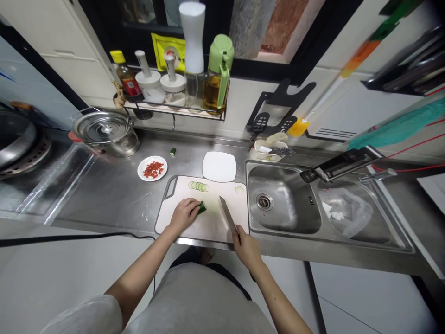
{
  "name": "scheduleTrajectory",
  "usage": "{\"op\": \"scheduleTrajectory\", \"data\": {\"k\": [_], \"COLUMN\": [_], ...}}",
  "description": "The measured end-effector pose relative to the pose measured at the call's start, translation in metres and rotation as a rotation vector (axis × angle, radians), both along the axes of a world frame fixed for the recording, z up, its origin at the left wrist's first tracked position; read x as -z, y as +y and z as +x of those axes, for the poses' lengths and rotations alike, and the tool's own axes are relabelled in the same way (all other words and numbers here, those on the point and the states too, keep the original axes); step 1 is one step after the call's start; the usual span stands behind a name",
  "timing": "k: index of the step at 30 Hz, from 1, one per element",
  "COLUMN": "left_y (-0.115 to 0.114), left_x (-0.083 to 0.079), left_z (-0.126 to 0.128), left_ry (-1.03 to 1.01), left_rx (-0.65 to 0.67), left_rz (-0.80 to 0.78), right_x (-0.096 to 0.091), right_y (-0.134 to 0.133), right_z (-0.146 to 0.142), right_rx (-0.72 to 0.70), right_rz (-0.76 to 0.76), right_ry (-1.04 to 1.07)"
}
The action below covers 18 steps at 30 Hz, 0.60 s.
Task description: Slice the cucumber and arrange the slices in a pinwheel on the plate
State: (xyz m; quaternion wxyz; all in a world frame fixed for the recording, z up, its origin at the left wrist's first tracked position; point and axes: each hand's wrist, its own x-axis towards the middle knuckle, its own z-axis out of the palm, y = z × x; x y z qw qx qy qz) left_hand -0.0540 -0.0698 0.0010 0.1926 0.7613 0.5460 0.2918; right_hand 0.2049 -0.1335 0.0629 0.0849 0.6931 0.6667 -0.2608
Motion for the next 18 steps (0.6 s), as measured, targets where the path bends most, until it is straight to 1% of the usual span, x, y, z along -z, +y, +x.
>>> {"op": "scheduleTrajectory", "data": {"k": [4,7,11,14,18], "left_y": [0.0,-0.001,-0.003,-0.003,-0.002], "left_x": [0.005,0.006,0.007,0.009,0.012], "left_z": [0.0,0.0,-0.001,-0.002,-0.002], "left_ry": [0.018,0.031,0.037,0.035,0.032], "left_rx": [0.041,0.033,0.048,0.057,0.051], "left_rz": [0.015,0.028,0.09,0.13,0.143], "right_x": [-0.009,-0.017,-0.025,-0.026,-0.024], "right_y": [0.004,0.008,0.013,0.014,0.012], "right_z": [-0.013,-0.025,-0.038,-0.044,-0.048], "right_rx": [-0.025,-0.067,-0.135,-0.172,-0.208], "right_rz": [-0.03,-0.05,-0.1,-0.116,-0.1], "right_ry": [0.034,0.004,-0.042,-0.049,-0.053]}}
